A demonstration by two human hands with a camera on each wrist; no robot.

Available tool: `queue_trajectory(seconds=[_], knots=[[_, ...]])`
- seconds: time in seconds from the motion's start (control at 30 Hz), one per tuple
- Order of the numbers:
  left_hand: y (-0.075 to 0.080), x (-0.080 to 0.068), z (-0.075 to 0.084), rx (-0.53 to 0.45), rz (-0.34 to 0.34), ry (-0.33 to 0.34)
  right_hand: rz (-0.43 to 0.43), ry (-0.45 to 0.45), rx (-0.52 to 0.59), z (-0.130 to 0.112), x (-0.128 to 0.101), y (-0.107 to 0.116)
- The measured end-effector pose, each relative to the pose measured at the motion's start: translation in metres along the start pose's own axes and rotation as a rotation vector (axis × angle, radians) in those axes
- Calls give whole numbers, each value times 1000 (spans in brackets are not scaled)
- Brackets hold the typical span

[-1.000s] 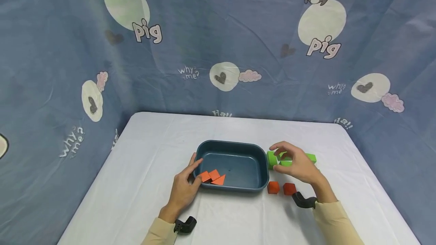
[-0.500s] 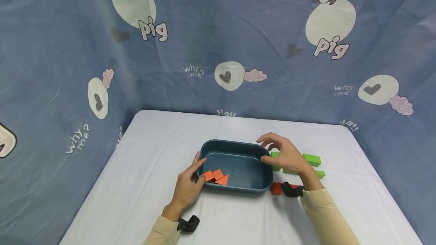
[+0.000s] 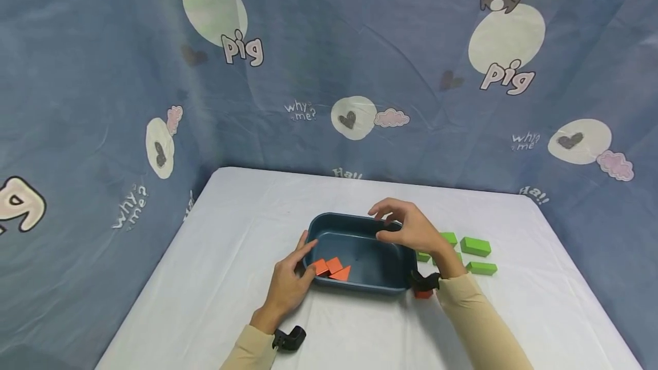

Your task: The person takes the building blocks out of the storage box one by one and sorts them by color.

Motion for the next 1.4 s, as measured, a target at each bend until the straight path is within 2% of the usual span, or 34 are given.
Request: queue_trajectory(seconds=[0.27, 0.5, 0.73, 1.07, 1.4], knots=[[0, 0, 0, 9, -1, 12, -62, 25, -39, 2, 20, -20], [-2, 1, -1, 18, -18, 28, -203, 17, -41, 10, 35, -49], [-3, 1, -1, 28, -18, 20, -309, -10, 25, 22, 41, -69], [-4, 0, 2, -1, -16, 19, -455, -22, -70, 31, 47, -100], [-2, 1, 2, 15, -13, 13, -573, -70, -78, 37, 46, -124]])
Point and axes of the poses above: each hand's wrist, its own x-axis towards the middle knuckle, its own y-axis out of the back of the hand, z = x × y, the point moved 10 cm from there along x, towards the middle knuckle, and after that the axes turned 6 degrees about -z, right-handed, at the moved point
